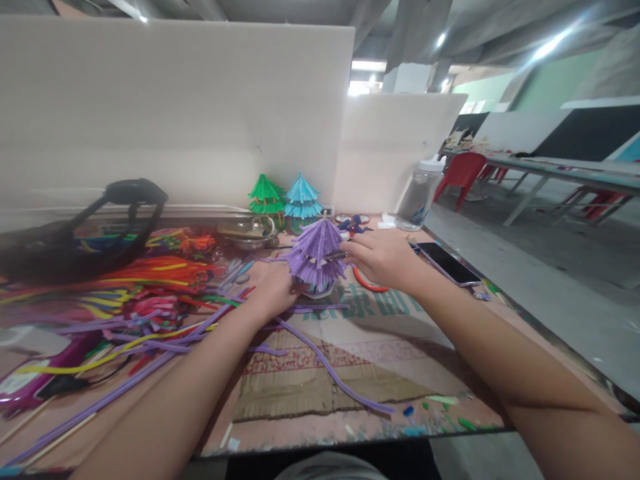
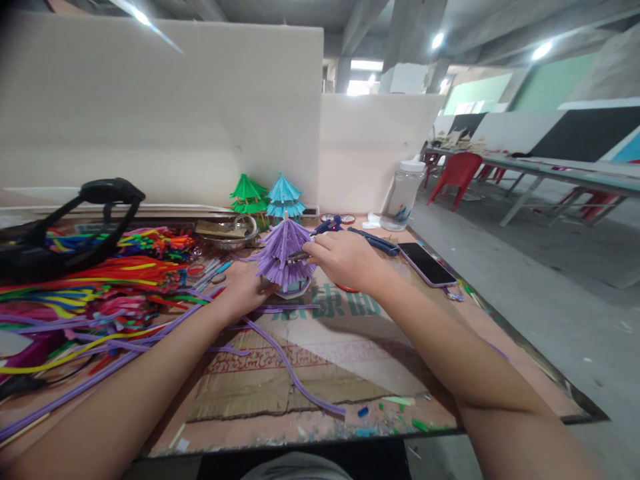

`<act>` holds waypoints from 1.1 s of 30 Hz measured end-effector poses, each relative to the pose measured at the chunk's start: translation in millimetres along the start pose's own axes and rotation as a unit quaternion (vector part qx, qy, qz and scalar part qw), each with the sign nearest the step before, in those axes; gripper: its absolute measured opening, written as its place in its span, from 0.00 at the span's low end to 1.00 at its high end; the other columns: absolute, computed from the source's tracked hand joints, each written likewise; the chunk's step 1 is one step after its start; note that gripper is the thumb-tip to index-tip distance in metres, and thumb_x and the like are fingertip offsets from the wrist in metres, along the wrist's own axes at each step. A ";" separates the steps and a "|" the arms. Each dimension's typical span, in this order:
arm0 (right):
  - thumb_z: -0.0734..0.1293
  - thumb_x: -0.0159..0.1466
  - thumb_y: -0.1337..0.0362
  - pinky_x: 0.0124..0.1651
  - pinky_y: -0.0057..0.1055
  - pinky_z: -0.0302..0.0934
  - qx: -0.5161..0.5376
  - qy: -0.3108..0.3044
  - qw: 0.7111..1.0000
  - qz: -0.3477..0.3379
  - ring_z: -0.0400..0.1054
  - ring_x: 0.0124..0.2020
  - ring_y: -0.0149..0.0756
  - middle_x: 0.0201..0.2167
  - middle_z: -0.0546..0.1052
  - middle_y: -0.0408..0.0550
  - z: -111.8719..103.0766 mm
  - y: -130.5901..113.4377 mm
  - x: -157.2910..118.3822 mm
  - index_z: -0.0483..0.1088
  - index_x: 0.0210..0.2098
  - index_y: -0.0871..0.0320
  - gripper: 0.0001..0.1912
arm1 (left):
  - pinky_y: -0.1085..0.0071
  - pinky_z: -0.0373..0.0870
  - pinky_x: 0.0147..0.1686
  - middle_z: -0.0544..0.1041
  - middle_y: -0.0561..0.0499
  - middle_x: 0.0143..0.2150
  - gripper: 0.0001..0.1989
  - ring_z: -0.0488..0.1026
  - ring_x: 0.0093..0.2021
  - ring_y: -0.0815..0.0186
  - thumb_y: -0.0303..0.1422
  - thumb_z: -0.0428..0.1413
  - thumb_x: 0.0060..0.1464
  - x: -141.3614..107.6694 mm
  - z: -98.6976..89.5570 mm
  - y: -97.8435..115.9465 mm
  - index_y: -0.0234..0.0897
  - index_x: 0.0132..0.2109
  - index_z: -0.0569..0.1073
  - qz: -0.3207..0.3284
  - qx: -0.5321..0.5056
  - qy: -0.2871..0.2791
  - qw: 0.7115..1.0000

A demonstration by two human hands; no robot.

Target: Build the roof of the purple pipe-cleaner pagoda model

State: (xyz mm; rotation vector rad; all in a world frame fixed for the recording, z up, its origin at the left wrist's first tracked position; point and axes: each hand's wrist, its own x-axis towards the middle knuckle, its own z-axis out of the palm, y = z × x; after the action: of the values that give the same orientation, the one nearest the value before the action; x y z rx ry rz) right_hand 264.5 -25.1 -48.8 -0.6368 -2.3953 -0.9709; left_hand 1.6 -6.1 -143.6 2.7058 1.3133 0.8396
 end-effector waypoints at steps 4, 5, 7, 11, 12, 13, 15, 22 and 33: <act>0.59 0.71 0.61 0.30 0.33 0.45 -0.002 0.003 1.000 -0.005 0.63 0.28 0.33 0.27 0.74 0.46 -0.4 -0.6 -0.3 0.73 0.39 0.60 0.13 | 0.58 0.63 0.59 0.73 0.41 0.57 0.22 0.67 0.59 0.54 0.36 0.55 0.58 -0.6 0.2 -0.3 0.37 0.59 0.66 0.002 -0.001 0.004 1.000; 0.59 0.71 0.62 0.30 0.33 0.45 0.001 0.001 1.000 -0.005 0.63 0.28 0.33 0.27 0.74 0.46 -0.5 -0.7 -0.4 0.73 0.39 0.60 0.13 | 0.58 0.63 0.59 0.72 0.41 0.58 0.22 0.67 0.60 0.54 0.37 0.55 0.58 -0.7 -0.2 0.0 0.37 0.59 0.66 0.001 0.000 0.004 1.000; 0.59 0.71 0.62 0.30 0.33 0.44 0.007 -0.001 1.000 -0.007 0.62 0.29 0.33 0.28 0.74 0.47 -0.4 -0.7 -0.5 0.73 0.40 0.61 0.13 | 0.58 0.63 0.59 0.72 0.42 0.58 0.23 0.67 0.60 0.54 0.37 0.55 0.58 -0.6 -1.7 1.5 0.38 0.59 0.66 -0.003 0.007 0.001 1.000; 0.60 0.70 0.63 0.30 0.33 0.44 0.016 -0.005 1.000 -0.004 0.62 0.28 0.32 0.28 0.74 0.47 0.8 -1.0 -1.3 0.73 0.41 0.61 0.11 | 0.59 0.64 0.58 0.73 0.42 0.57 0.22 0.69 0.59 0.53 0.37 0.56 0.57 0.1 -5.2 5.1 0.38 0.57 0.68 -0.017 0.022 -0.004 1.000; 0.60 0.70 0.65 0.30 0.33 0.44 0.016 -0.007 1.000 -0.002 0.62 0.29 0.32 0.28 0.74 0.47 1.3 -1.0 -1.6 0.73 0.42 0.61 0.11 | 0.59 0.64 0.58 0.74 0.42 0.57 0.21 0.69 0.58 0.53 0.37 0.56 0.57 0.2 -5.5 5.4 0.38 0.57 0.69 -0.018 0.021 -0.005 1.000; 0.60 0.70 0.65 0.30 0.33 0.44 0.015 -0.008 1.000 -0.001 0.63 0.29 0.32 0.28 0.75 0.47 1.9 -0.8 -1.9 0.73 0.42 0.60 0.10 | 0.59 0.64 0.57 0.74 0.42 0.57 0.21 0.69 0.58 0.53 0.37 0.56 0.57 0.3 -5.3 5.3 0.38 0.57 0.69 -0.017 0.019 -0.006 1.000; 0.60 0.70 0.65 0.30 0.32 0.45 0.010 -0.007 1.000 0.001 0.63 0.29 0.32 0.28 0.75 0.46 2.6 -0.3 -2.3 0.73 0.42 0.60 0.10 | 0.59 0.64 0.57 0.74 0.42 0.56 0.21 0.69 0.57 0.53 0.36 0.55 0.57 0.4 -3.9 3.8 0.37 0.56 0.69 -0.015 0.013 -0.006 1.000; 0.59 0.70 0.63 0.30 0.32 0.45 0.003 0.020 1.000 0.016 0.62 0.28 0.33 0.26 0.73 0.45 2.3 2.8 -2.1 0.73 0.41 0.60 0.12 | 0.56 0.66 0.55 0.76 0.39 0.52 0.16 0.71 0.55 0.51 0.35 0.55 0.56 -0.5 3.2 -4.2 0.35 0.51 0.73 -0.024 0.000 -0.026 0.999; 0.59 0.71 0.61 0.31 0.33 0.45 -0.008 -0.004 1.000 0.004 0.64 0.29 0.33 0.28 0.74 0.46 2.9 -1.2 -1.7 0.72 0.41 0.60 0.12 | 0.57 0.66 0.55 0.75 0.39 0.52 0.19 0.71 0.55 0.51 0.36 0.55 0.57 -0.4 0.1 -0.4 0.34 0.54 0.71 -0.015 0.008 -0.009 1.000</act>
State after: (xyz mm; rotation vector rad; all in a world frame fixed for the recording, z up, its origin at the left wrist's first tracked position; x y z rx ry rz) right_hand 264.4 -24.1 -52.3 -0.6573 -2.3929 -0.9874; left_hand 1.2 -6.2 -143.9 2.6932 1.3589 0.8031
